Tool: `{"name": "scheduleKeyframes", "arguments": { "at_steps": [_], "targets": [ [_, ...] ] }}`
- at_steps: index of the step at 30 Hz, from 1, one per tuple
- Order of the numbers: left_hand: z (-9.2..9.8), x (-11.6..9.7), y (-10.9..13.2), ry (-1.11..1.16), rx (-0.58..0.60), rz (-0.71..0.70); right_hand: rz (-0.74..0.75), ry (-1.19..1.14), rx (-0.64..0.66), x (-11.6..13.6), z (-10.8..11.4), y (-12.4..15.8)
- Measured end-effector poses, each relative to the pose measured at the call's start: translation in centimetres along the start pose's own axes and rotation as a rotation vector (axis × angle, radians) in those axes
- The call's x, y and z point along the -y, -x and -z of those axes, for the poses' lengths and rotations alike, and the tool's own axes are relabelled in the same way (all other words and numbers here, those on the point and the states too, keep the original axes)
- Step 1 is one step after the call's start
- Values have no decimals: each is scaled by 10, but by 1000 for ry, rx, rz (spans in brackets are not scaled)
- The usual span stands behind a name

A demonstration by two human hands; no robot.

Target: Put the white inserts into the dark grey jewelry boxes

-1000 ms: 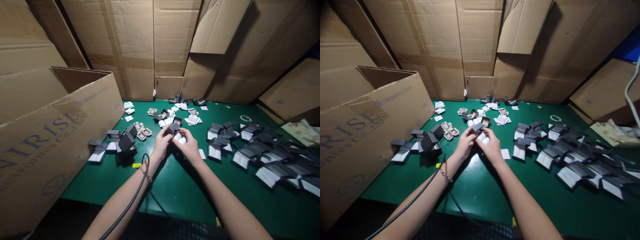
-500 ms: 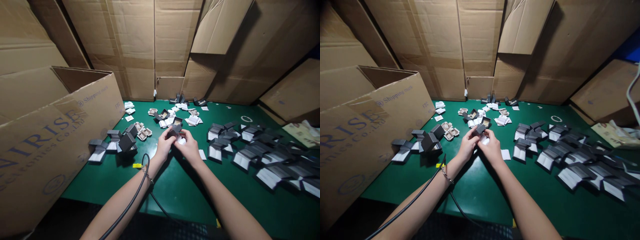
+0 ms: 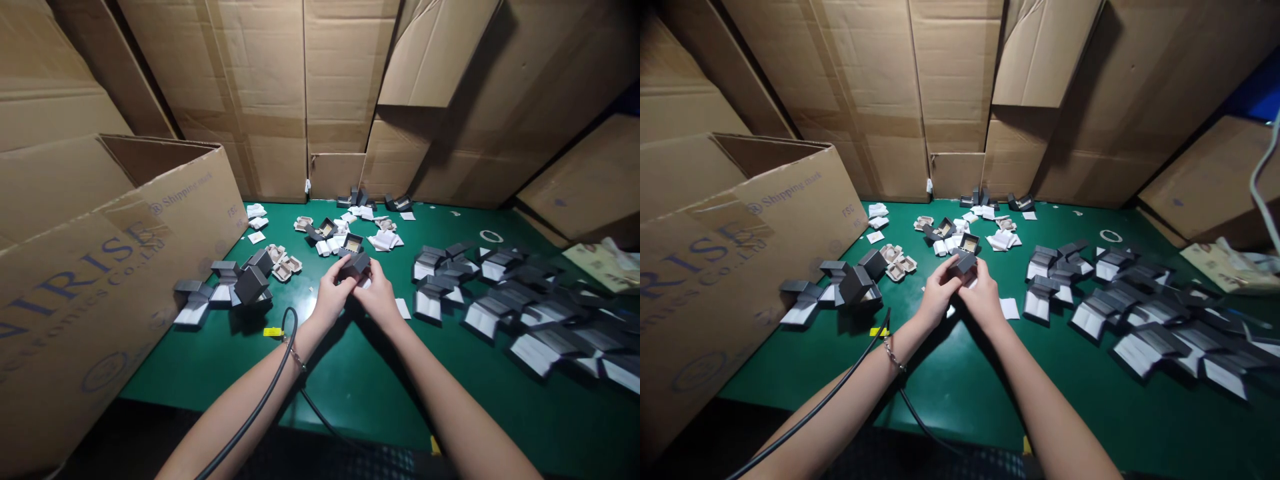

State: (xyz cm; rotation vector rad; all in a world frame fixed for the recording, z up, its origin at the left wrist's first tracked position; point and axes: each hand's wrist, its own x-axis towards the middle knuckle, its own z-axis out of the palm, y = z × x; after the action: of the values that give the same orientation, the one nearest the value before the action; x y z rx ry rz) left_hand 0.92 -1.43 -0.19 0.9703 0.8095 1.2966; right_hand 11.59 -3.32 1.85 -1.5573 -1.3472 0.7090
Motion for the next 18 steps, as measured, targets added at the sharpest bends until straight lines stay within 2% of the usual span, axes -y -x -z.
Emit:
{"name": "scheduleKeyframes", "arguments": {
  "at_steps": [7,11,14,18],
  "targets": [
    [0,-11,-3,150,-55,-6,231,91,-58,-1,1,1],
    [3,-19,-7,149,-132,-38,316,143,-66,-1,6,-1],
    [6,-20,-10,140,-176,-48,334,167,-85,-2,8,-3],
    [7,-20,-11,111,-211,-44,277,145,-49,-2,9,-5]
  ]
}}
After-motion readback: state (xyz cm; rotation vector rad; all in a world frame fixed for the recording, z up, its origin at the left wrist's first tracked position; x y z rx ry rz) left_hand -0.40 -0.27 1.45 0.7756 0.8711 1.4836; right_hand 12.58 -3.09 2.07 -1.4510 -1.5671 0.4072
